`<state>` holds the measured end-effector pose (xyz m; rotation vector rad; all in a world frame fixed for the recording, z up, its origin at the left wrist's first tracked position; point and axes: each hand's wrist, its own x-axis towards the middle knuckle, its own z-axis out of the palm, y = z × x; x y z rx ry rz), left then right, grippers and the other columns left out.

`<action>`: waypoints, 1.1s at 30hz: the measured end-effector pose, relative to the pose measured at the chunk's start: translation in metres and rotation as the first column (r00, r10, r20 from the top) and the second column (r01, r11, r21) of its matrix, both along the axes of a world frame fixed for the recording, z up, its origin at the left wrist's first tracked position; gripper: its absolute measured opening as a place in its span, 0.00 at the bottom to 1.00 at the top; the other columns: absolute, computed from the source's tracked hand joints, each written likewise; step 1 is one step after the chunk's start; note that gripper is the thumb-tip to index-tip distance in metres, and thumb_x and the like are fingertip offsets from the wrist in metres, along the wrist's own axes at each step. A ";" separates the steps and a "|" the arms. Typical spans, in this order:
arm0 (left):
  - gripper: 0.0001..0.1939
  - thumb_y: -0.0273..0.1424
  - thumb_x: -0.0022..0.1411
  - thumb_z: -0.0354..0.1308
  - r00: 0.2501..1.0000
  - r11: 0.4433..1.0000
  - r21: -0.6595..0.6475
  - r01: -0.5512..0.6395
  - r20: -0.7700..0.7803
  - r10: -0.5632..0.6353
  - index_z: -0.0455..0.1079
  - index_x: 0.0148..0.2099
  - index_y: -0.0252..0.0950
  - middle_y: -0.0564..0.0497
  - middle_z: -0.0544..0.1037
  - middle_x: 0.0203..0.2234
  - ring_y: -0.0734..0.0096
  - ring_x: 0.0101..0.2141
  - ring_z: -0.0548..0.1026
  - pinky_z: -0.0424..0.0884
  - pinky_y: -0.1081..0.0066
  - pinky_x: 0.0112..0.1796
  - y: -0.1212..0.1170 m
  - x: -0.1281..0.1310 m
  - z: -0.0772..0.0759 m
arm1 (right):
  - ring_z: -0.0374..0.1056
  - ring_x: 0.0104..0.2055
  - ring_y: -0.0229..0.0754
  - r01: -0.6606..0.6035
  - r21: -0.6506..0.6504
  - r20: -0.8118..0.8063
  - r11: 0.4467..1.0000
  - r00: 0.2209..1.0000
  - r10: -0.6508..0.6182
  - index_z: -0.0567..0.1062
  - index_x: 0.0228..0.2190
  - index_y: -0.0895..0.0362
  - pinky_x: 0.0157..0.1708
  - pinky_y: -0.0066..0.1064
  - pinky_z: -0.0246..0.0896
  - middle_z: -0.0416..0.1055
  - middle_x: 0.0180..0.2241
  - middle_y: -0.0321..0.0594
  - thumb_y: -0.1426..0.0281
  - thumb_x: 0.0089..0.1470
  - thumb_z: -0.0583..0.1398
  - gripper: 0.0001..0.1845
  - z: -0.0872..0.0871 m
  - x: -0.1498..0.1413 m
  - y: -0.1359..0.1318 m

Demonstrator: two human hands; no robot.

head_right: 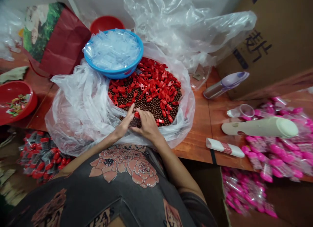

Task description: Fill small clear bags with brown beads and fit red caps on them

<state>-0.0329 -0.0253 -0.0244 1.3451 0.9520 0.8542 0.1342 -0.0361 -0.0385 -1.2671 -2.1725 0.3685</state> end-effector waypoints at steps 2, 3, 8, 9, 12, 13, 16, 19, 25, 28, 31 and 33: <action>0.34 0.48 0.70 0.40 0.995 0.992 -0.121 -0.027 0.094 0.039 0.43 0.73 0.42 0.44 0.62 0.65 0.57 0.65 0.59 0.57 0.54 0.62 0.001 0.003 0.005 | 0.65 0.52 0.56 0.000 0.030 -0.004 1.000 1.000 0.000 0.54 0.63 0.59 0.51 0.48 0.61 0.68 0.54 0.55 0.54 0.53 0.63 0.44 0.002 0.000 0.001; 0.35 0.50 0.70 0.39 0.988 0.977 -0.212 -0.027 0.144 0.058 0.43 0.72 0.42 0.41 0.68 0.60 0.55 0.60 0.67 0.66 0.54 0.56 0.002 0.005 0.008 | 0.66 0.51 0.55 0.003 0.048 -0.013 0.999 1.000 -0.003 0.54 0.63 0.59 0.50 0.48 0.61 0.69 0.53 0.55 0.54 0.52 0.63 0.44 0.003 0.000 0.001; 0.35 0.53 0.68 0.42 0.985 0.895 -0.437 -0.092 0.090 0.145 0.59 0.66 0.34 0.38 0.79 0.40 0.61 0.34 0.78 0.73 0.68 0.29 0.009 0.015 0.013 | 0.65 0.50 0.54 -0.032 0.121 0.021 0.992 0.999 0.030 0.56 0.60 0.63 0.48 0.45 0.61 0.70 0.50 0.54 0.55 0.52 0.62 0.42 0.010 -0.005 0.002; 0.31 0.50 0.68 0.45 0.981 0.904 -0.399 -0.153 0.052 0.189 0.63 0.63 0.34 0.39 0.79 0.41 0.63 0.35 0.78 0.72 0.70 0.30 0.010 0.017 0.013 | 0.64 0.49 0.54 -0.035 0.132 0.052 0.991 0.998 0.029 0.58 0.58 0.64 0.48 0.45 0.61 0.70 0.49 0.55 0.54 0.52 0.62 0.40 0.011 -0.007 0.003; 0.21 0.40 0.68 0.48 0.954 0.909 -0.309 -0.280 0.013 0.298 0.69 0.57 0.38 0.44 0.76 0.49 0.68 0.38 0.76 0.71 0.74 0.32 0.011 0.017 0.014 | 0.64 0.46 0.55 -0.034 0.167 0.158 0.985 0.987 0.007 0.65 0.52 0.65 0.45 0.44 0.60 0.70 0.46 0.56 0.52 0.53 0.60 0.34 0.017 -0.009 0.008; 0.20 0.38 0.68 0.49 0.953 0.902 -0.330 -0.279 0.019 0.302 0.69 0.57 0.38 0.45 0.76 0.48 0.71 0.35 0.75 0.70 0.75 0.30 0.011 0.017 0.015 | 0.64 0.45 0.55 -0.046 0.182 0.189 0.982 0.982 0.011 0.67 0.49 0.65 0.44 0.44 0.60 0.71 0.44 0.56 0.51 0.53 0.59 0.33 0.018 -0.009 0.010; 0.23 0.38 0.67 0.46 0.961 0.852 -0.489 -0.188 0.089 0.263 0.65 0.60 0.36 0.51 0.75 0.28 0.76 0.20 0.67 0.62 0.76 0.20 0.009 0.014 0.017 | 0.64 0.40 0.54 -0.110 0.201 0.250 0.973 0.966 0.058 0.70 0.43 0.64 0.40 0.43 0.59 0.72 0.39 0.55 0.48 0.53 0.58 0.31 0.018 -0.011 0.015; 0.26 0.39 0.67 0.44 0.951 0.824 -0.557 -0.105 0.186 0.247 0.63 0.62 0.33 0.57 0.65 0.15 0.77 0.14 0.61 0.56 0.77 0.17 0.006 0.014 0.015 | 0.64 0.40 0.54 -0.139 0.164 0.242 0.977 0.965 0.097 0.71 0.43 0.64 0.41 0.44 0.58 0.73 0.37 0.54 0.47 0.54 0.57 0.32 0.014 -0.016 0.017; 0.24 0.44 0.65 0.51 0.926 0.905 -0.324 -0.275 0.165 0.341 0.65 0.58 0.37 0.54 0.71 0.24 0.77 0.19 0.66 0.67 0.74 0.23 0.024 -0.033 0.028 | 0.57 0.63 0.59 -0.150 -0.013 0.189 0.989 0.971 0.149 0.50 0.65 0.63 0.57 0.49 0.56 0.58 0.63 0.60 0.46 0.53 0.59 0.51 0.011 -0.017 0.012; 0.18 0.43 0.66 0.50 0.777 0.780 0.001 -0.626 0.083 0.624 0.70 0.48 0.37 0.52 0.73 0.29 0.80 0.20 0.66 0.65 0.77 0.23 0.054 -0.113 0.051 | 0.54 0.66 0.59 -0.089 -0.130 0.220 0.988 0.969 0.116 0.51 0.66 0.58 0.57 0.51 0.59 0.49 0.67 0.60 0.51 0.55 0.61 0.46 0.007 -0.004 0.016; 0.14 0.36 0.63 0.49 0.520 0.514 0.100 -0.852 0.052 0.852 0.71 0.43 0.34 0.53 0.71 0.28 0.84 0.17 0.61 0.53 0.79 0.16 0.083 -0.198 0.070 | 0.60 0.63 0.58 -0.070 -0.187 0.256 0.980 0.959 0.118 0.60 0.62 0.56 0.55 0.51 0.63 0.58 0.64 0.57 0.62 0.58 0.61 0.34 0.005 0.009 0.025; 0.16 0.35 0.63 0.45 0.534 0.540 -0.078 -0.838 0.087 0.841 0.71 0.42 0.32 0.52 0.70 0.26 0.83 0.15 0.58 0.49 0.79 0.14 0.088 -0.236 0.077 | 0.63 0.61 0.57 -0.103 -0.179 0.261 0.978 0.954 0.149 0.64 0.61 0.56 0.55 0.51 0.64 0.62 0.62 0.56 0.64 0.58 0.60 0.30 0.002 0.012 0.030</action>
